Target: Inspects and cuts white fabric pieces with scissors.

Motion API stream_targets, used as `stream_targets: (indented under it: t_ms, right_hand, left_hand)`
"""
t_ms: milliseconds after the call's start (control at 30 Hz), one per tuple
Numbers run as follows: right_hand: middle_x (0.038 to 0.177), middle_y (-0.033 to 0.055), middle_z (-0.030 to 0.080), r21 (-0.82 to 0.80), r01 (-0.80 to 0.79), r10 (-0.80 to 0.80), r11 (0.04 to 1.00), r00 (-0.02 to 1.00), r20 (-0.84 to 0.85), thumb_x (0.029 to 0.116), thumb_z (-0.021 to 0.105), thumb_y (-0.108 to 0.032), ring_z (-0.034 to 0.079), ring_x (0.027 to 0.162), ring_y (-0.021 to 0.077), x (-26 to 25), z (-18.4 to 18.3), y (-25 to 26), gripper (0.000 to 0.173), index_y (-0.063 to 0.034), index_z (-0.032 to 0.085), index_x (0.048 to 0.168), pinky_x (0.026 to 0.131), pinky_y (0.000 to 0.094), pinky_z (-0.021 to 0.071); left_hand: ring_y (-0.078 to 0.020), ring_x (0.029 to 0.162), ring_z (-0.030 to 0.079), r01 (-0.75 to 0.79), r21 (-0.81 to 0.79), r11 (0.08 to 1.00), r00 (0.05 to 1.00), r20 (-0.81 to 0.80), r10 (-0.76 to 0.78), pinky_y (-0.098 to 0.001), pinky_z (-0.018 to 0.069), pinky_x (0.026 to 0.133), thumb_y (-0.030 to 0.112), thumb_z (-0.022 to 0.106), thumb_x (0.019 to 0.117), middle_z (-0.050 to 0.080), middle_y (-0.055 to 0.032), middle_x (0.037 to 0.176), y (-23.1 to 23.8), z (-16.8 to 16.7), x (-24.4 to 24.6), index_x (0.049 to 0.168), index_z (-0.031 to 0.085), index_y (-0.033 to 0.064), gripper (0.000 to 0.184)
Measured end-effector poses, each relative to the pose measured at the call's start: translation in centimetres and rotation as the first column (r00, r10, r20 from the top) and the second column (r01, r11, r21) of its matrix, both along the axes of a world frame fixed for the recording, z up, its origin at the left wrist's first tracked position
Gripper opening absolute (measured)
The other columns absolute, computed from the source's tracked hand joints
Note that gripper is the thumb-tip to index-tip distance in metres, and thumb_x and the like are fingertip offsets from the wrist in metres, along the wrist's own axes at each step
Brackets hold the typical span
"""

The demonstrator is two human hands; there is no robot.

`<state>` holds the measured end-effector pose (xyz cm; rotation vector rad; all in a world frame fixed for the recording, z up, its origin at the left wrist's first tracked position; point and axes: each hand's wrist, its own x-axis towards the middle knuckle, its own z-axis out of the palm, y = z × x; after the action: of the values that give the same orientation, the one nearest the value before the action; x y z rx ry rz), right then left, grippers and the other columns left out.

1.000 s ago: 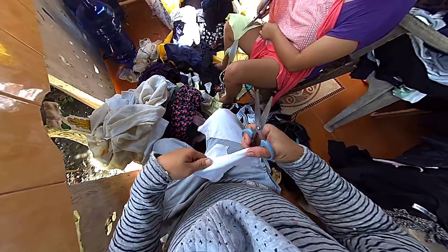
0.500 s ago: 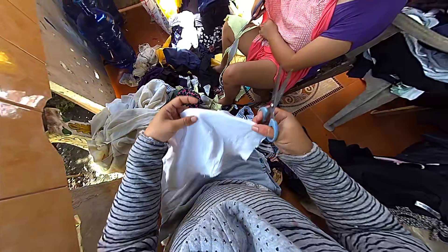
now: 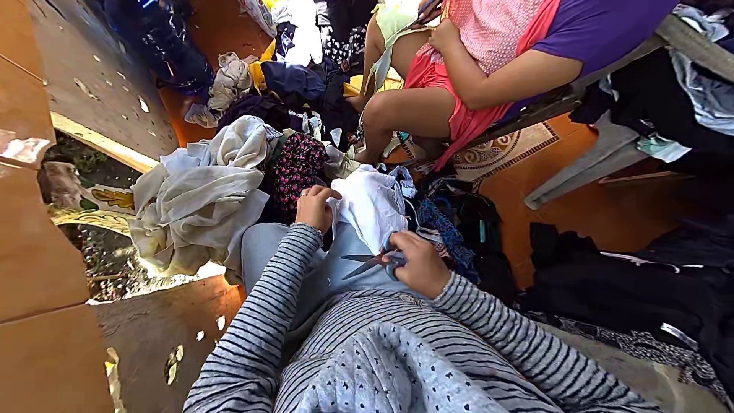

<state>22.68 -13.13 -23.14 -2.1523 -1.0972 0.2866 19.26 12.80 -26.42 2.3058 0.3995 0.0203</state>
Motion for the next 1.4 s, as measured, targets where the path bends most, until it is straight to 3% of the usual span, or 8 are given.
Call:
stream_targets:
  t_ms: [200,333,433,567,700,800,900,1400]
  right_hand:
    - [0.104,0.0043,0.074,-0.02,0.044,-0.048,0.999,0.816,-0.576,0.0817,0.08,-0.028,0.068,0.083,0.0061,-1.7,-0.3,-1.3,0.044,-0.0007,0.062,0.111,0.072,0.0231,0.0559]
    - [0.108,0.0032,0.071,-0.087,0.046,-0.094,0.995,0.713,-0.695,0.0836,0.078,-0.039,0.068,0.091,0.0052,0.0,0.9,-2.9,0.054,-0.0007,0.063,0.119,0.076,0.0232,0.0567]
    - [0.106,0.0022,0.07,-0.2,-0.044,-0.115,0.979,0.695,-0.71,0.0854,0.074,-0.043,0.067,0.091,0.0043,1.0,1.7,-4.3,0.055,-0.0015,0.064,0.121,0.077,0.0228,0.0561]
    - [0.099,0.002,0.07,-0.294,-0.206,-0.121,0.933,0.59,-0.798,0.0868,0.075,-0.035,0.065,0.084,0.0048,1.8,2.2,-7.4,0.049,-0.0004,0.064,0.119,0.076,0.0242,0.0548]
    - [0.084,-0.0062,0.067,-0.298,-0.346,-0.106,0.889,0.479,-0.872,0.0876,0.071,-0.041,0.061,0.071,-0.001,2.8,1.8,-11.8,0.041,-0.0053,0.065,0.106,0.066,0.0193,0.0516]
    - [0.072,-0.0081,0.064,-0.337,-0.473,-0.141,0.814,0.402,-0.904,0.0884,0.069,-0.044,0.06,0.061,-0.0013,3.3,1.4,-13.9,0.036,-0.0083,0.065,0.091,0.058,0.0181,0.0488]
    - [0.065,-0.0096,0.062,-0.33,-0.526,-0.157,0.784,0.347,-0.925,0.0888,0.067,-0.048,0.058,0.056,-0.0006,3.3,0.9,-14.3,0.037,-0.0122,0.062,0.083,0.054,0.018,0.0469]
    - [0.063,-0.0072,0.065,-0.265,-0.529,-0.144,0.806,0.258,-0.955,0.0934,0.064,-0.045,0.055,0.047,0.0003,4.2,-0.2,-11.0,0.035,-0.0142,0.06,0.077,0.045,0.0166,0.042]
  left_hand:
    - [-0.0225,0.088,0.07,-0.298,-0.387,0.873,0.953,-0.073,0.293,-0.0389,0.0583,0.083,0.021,0.06,0.1019,0.068,-0.0195,0.114,-5.1,-0.7,-4.1,0.133,0.051,-0.0065,0.043]
    - [-0.0259,0.088,0.07,-0.366,-0.392,0.844,0.927,-0.078,0.366,-0.0429,0.0594,0.083,0.032,0.079,0.0889,0.065,-0.0219,0.114,-6.3,-0.6,-3.6,0.148,0.034,-0.0053,0.083]
    - [-0.0356,0.092,0.072,-0.373,-0.368,0.852,0.927,-0.104,0.361,-0.0534,0.0576,0.086,0.016,0.08,0.0873,0.069,-0.0269,0.114,-5.4,-1.4,-2.7,0.148,0.04,-0.0017,0.075]
    - [-0.0333,0.103,0.07,-0.412,-0.3,0.86,0.911,-0.109,0.398,-0.0467,0.0587,0.088,0.009,0.075,0.0894,0.061,-0.0262,0.131,-4.6,-3.3,-4.2,0.15,0.035,-0.0028,0.073]
    - [-0.0425,0.111,0.064,-0.145,0.032,0.989,0.9,0.419,0.119,-0.0554,0.0532,0.094,0.013,0.077,0.083,0.066,-0.0278,0.119,-6.4,-2.9,-7.1,0.118,0.066,-0.0065,0.042]
    - [-0.0299,0.104,0.069,0.226,0.263,0.938,0.814,0.478,-0.33,-0.0485,0.0532,0.094,0.024,0.067,0.0974,0.075,-0.0087,0.105,-7.9,-1.7,-7.6,0.106,0.078,0.0153,0.016]
    - [-0.0254,0.098,0.069,0.387,0.394,0.833,0.698,0.465,-0.544,-0.0418,0.053,0.093,0.023,0.061,0.1019,0.075,-0.0045,0.099,-9.0,-2.3,-7.0,0.105,0.078,0.0183,0.018]
    - [-0.0231,0.067,0.056,0.252,0.428,0.868,0.568,0.66,-0.491,-0.0335,0.0471,0.07,0.02,0.066,0.0992,0.057,-0.005,0.066,-9.9,-4.2,-6.5,0.097,0.077,0.013,0.014]
